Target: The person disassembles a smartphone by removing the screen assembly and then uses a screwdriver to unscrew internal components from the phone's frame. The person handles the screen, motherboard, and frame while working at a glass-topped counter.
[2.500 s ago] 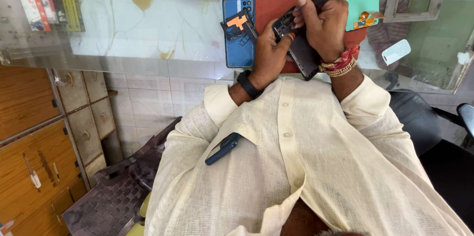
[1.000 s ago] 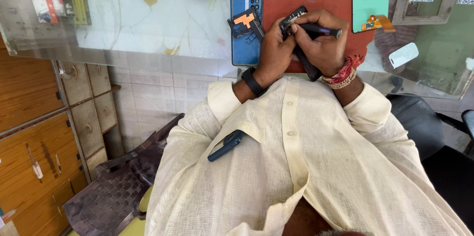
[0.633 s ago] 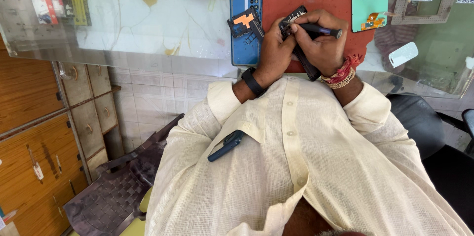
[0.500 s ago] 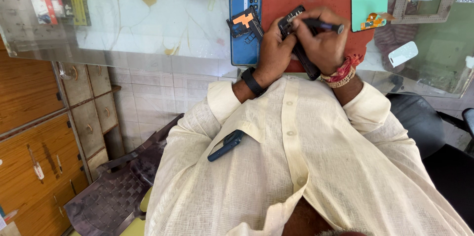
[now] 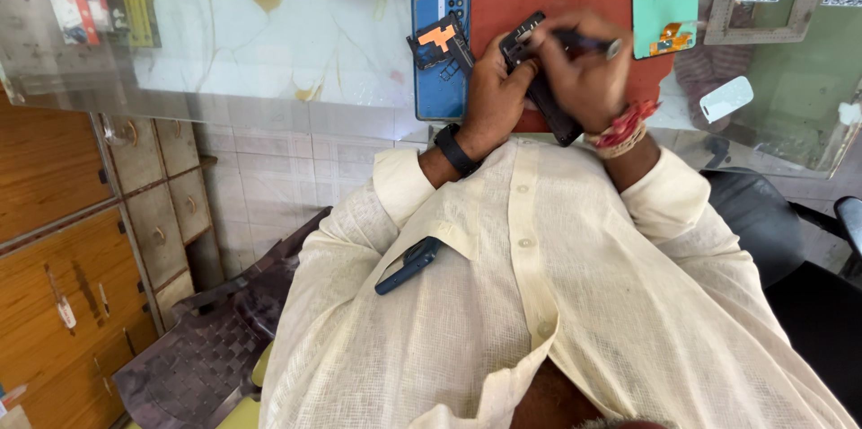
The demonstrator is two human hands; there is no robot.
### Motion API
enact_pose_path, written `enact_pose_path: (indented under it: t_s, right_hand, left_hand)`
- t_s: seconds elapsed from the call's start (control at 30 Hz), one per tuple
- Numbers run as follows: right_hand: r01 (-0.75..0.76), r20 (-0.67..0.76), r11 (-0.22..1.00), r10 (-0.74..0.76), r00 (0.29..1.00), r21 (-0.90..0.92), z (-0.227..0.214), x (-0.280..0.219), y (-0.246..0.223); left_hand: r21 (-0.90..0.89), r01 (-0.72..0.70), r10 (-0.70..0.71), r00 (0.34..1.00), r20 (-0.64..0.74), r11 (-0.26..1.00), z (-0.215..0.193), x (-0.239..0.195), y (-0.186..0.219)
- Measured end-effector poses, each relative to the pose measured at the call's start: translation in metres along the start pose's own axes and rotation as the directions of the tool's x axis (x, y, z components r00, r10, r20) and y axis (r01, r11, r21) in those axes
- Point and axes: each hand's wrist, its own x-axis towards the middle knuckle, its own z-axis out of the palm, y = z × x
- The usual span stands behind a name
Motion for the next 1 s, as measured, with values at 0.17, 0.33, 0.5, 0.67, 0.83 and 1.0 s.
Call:
enact_pose_path:
  t_s: [0.17,0.33,0.5,0.67,0.83,1.0]
  right_hand:
    - [-0.047,-0.042,0.999,0.046,0.998,-0.015,0.000,0.005,-0.006]
    - [0.041,0.049,0.993,-0.036,0.998,-0.112,0.004,0.001,-0.013]
    - [-0.010,-0.058,0.999,0.007,0.998,-0.046,0.003,0.002,-0.008]
    - [0.088,0.028,0.983,-0.085,0.996,-0.159,0.000,-0.003,-0.003]
    - [0.027,-0.094,0.990,-0.040,0.995,-0.135,0.002,-0.001,0.007]
    - [0.029,-0.116,0.969,-0.059,0.992,-0.246,-0.005,0.003,0.015]
  left_hand:
    - [-0.054,0.026,-0.026,1.000,-0.004,0.998,0.002,0.002,0.001]
    - [-0.004,-0.009,0.009,1.000,-0.001,1.000,0.000,0.000,-0.001]
    - [0.001,-0.021,0.021,1.000,-0.006,1.000,0.000,0.001,-0.004]
    - [-0.083,0.000,0.000,1.000,-0.001,0.997,0.001,0.001,-0.005]
    - [-0.046,-0.046,0.045,0.999,-0.017,0.998,0.001,0.001,-0.005]
    - [-0.082,0.046,-0.049,0.998,-0.034,0.996,0.004,0.003,-0.004]
